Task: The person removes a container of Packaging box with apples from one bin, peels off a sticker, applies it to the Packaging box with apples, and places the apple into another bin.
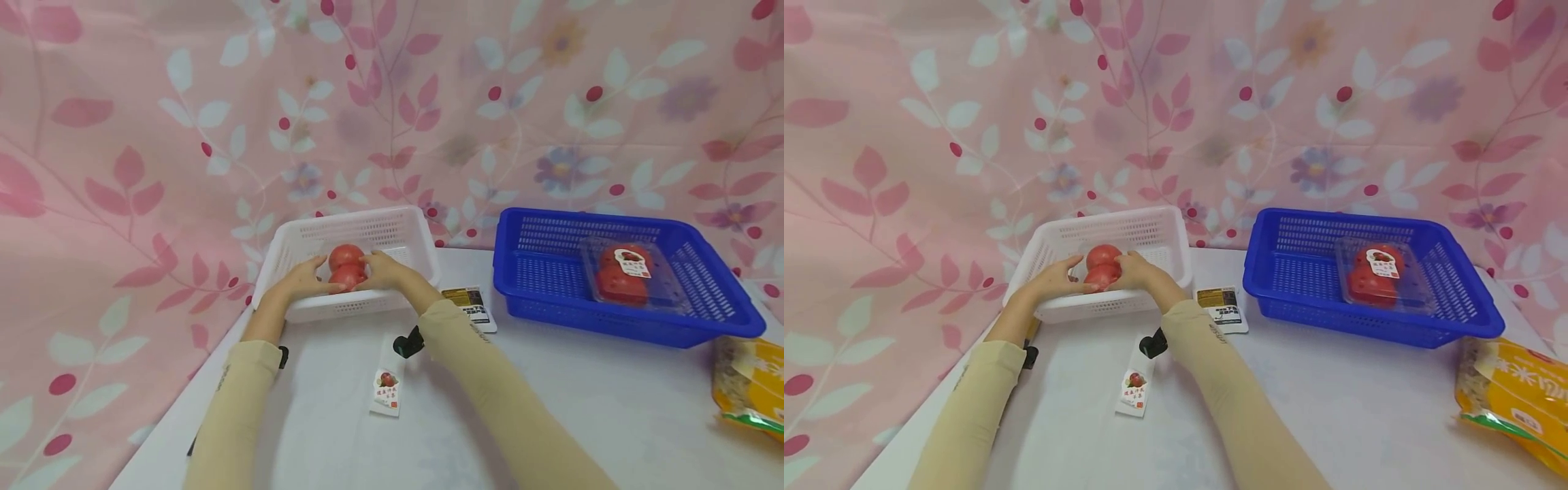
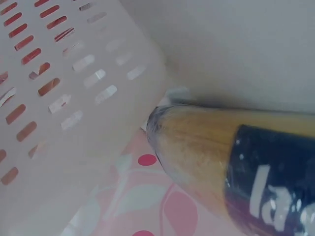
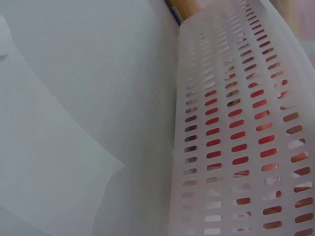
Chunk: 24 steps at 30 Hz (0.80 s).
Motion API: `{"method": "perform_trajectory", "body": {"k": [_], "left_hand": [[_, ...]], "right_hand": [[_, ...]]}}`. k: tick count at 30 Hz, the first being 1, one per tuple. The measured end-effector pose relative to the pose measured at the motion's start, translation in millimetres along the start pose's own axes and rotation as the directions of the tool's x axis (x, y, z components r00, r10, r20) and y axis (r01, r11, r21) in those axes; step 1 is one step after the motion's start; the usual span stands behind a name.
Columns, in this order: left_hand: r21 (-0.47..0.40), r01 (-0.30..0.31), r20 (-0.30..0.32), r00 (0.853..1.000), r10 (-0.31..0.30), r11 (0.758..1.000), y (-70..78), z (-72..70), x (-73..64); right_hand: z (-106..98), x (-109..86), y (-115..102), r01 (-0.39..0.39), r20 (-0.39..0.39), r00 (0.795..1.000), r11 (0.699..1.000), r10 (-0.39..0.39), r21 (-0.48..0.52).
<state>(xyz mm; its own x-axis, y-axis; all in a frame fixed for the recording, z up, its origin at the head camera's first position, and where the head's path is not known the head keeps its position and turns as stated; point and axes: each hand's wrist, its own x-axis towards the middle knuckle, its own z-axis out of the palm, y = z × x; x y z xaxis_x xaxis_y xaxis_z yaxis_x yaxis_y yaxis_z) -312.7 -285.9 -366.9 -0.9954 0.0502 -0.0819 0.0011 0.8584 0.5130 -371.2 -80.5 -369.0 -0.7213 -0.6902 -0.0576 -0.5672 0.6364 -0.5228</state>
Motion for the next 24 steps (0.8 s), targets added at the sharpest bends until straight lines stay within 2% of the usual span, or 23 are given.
{"method": "perform_trajectory", "body": {"k": [4, 10, 14, 24], "left_hand": [[-0.006, 0.009, -0.020, 1.000, -0.009, 1.000, 1.0, 2.0, 1.1], [-0.005, -0.048, -0.074, 0.996, 0.047, 0.999, 6.7, 1.8, 3.0], [-0.014, -0.061, -0.067, 0.996, 0.060, 0.998, 6.2, 3.1, 4.0], [-0.010, -0.041, -0.054, 0.998, 0.040, 0.999, 4.4, 5.7, 5.4]], "right_hand": [[-0.3, 1.4, -0.5, 0.016, -0.009, 1.000, 0.999, -0.016, -0.040], [-2.1, -1.0, 0.5, -0.046, -0.042, 0.998, 0.997, 0.049, 0.063], [-2.0, -2.2, 3.6, -0.053, -0.072, 0.996, 0.997, 0.057, 0.050], [-1.7, -2.2, 5.1, -0.030, -0.071, 0.997, 1.000, 0.030, -0.003]]}}
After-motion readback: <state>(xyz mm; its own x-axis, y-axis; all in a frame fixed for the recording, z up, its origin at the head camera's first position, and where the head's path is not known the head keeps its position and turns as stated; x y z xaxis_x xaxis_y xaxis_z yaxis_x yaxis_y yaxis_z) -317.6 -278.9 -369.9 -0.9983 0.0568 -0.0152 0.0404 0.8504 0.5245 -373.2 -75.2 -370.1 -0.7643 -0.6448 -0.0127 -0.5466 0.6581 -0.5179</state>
